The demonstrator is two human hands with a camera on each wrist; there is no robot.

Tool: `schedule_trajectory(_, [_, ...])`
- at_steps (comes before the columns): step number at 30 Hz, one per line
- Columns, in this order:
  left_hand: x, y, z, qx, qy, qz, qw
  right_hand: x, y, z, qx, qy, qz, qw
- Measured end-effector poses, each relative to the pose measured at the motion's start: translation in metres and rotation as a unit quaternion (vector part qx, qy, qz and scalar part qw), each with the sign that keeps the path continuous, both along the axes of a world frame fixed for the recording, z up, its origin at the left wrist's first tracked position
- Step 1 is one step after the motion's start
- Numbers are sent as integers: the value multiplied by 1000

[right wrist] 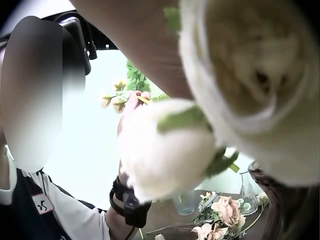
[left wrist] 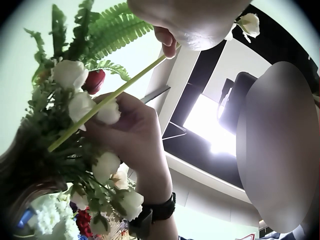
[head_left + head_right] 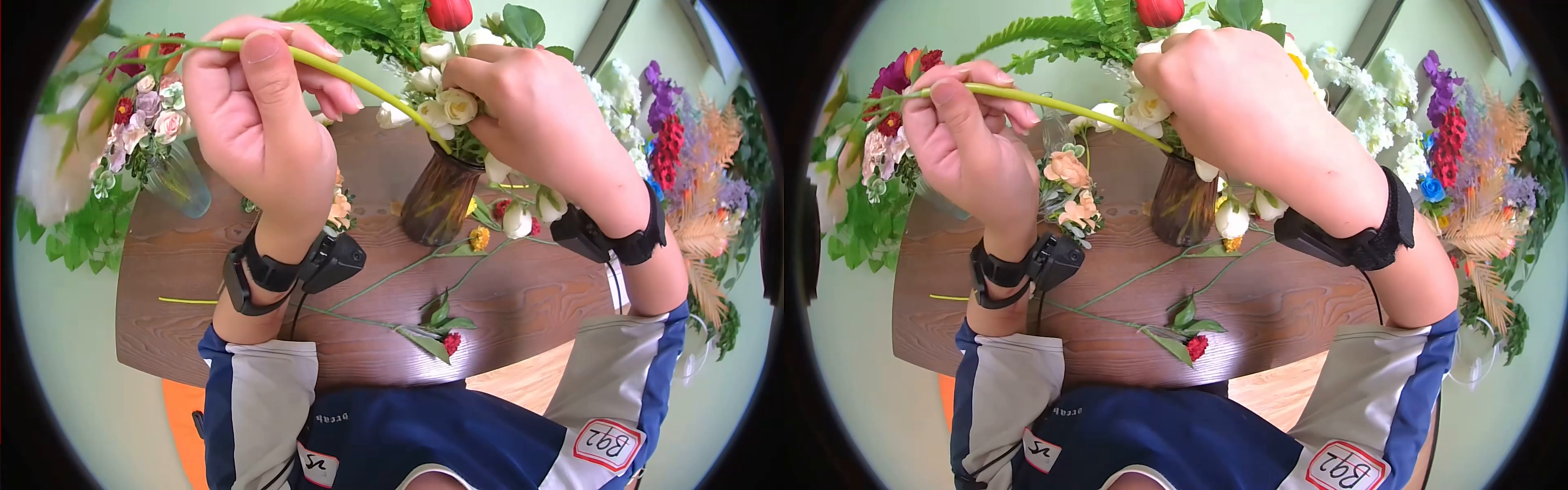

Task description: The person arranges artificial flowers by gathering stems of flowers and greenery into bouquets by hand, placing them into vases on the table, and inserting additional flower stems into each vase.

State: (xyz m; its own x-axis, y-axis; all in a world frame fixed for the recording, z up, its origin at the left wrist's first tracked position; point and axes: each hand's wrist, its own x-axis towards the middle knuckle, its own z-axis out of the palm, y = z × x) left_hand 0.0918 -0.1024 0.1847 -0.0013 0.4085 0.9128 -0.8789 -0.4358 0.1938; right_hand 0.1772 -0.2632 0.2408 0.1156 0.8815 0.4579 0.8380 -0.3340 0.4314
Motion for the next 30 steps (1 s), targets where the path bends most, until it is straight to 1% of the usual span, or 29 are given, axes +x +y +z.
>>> schedule_trajectory(1, [1, -2, 0, 0, 0, -1, 1000, 0, -1, 1, 3, 2, 1, 1000])
schedule_trajectory(3, [-1, -7, 0, -31, -20, 30, 999, -1, -2, 2, 8, 5, 2, 1000])
schedule_trajectory(5, [-2, -7, 0, -17, -32, 30, 999, -2, -3, 3, -1, -6, -21, 1000])
schedule_trajectory(7, [-1, -8, -3, -4, -43, 30, 999, -4, -4, 5, -3, -14, -22, 1000])
schedule_trajectory(9, [3, -11, -10, 62, -10, 11, 998, -4, -4, 4, -3, -22, -22, 999])
schedule_trajectory(13, [8, -18, -17, 61, 31, -17, 997, -3, -2, 2, -1, -26, -10, 1000])
schedule_trajectory(14, [6, -13, -14, 65, 29, 5, 997, -3, -2, 2, 0, -26, -8, 1000])
schedule_trajectory(15, [4, -13, -8, 66, 29, 3, 997, -2, -3, 1, 2, -25, -10, 1000])
schedule_trajectory(17, [2, -15, 2, 28, 19, 49, 998, 0, -4, 0, -1, -29, 6, 1000])
schedule_trajectory(19, [7, -18, 2, 24, 14, 45, 999, 0, -5, 0, 4, -30, 6, 1000])
schedule_trajectory(21, [14, -19, -6, 65, 69, -18, 995, 0, -6, 0, 11, -32, 7, 999])
schedule_trajectory(22, [15, -21, -8, 65, 75, -34, 994, 0, -6, 2, 2, -30, 4, 1000])
schedule_trajectory(23, [15, -22, -8, 69, 76, -36, 994, -1, -7, 1, -5, -27, -1, 1000])
schedule_trajectory(24, [12, -24, -6, 73, 104, -7, 992, -3, -7, 0, -1, -22, -5, 1000])
schedule_trajectory(25, [11, -25, -4, 78, 129, 21, 988, -6, -6, -2, -14, -31, -34, 999])
schedule_trajectory(26, [11, -25, -1, 83, 126, 20, 988, -6, -4, 0, -27, -44, -60, 997])
schedule_trajectory(27, [11, -24, 3, 71, 116, 5, 991, -5, -3, 0, -22, -49, -61, 997])
schedule_trajectory(29, [11, -22, 9, 44, 99, -24, 994, -1, -2, -2, -11, -41, -29, 999])
schedule_trajectory(30, [11, -18, 17, 52, 61, -6, 997, 1, -2, -2, -1, -38, -16, 999])
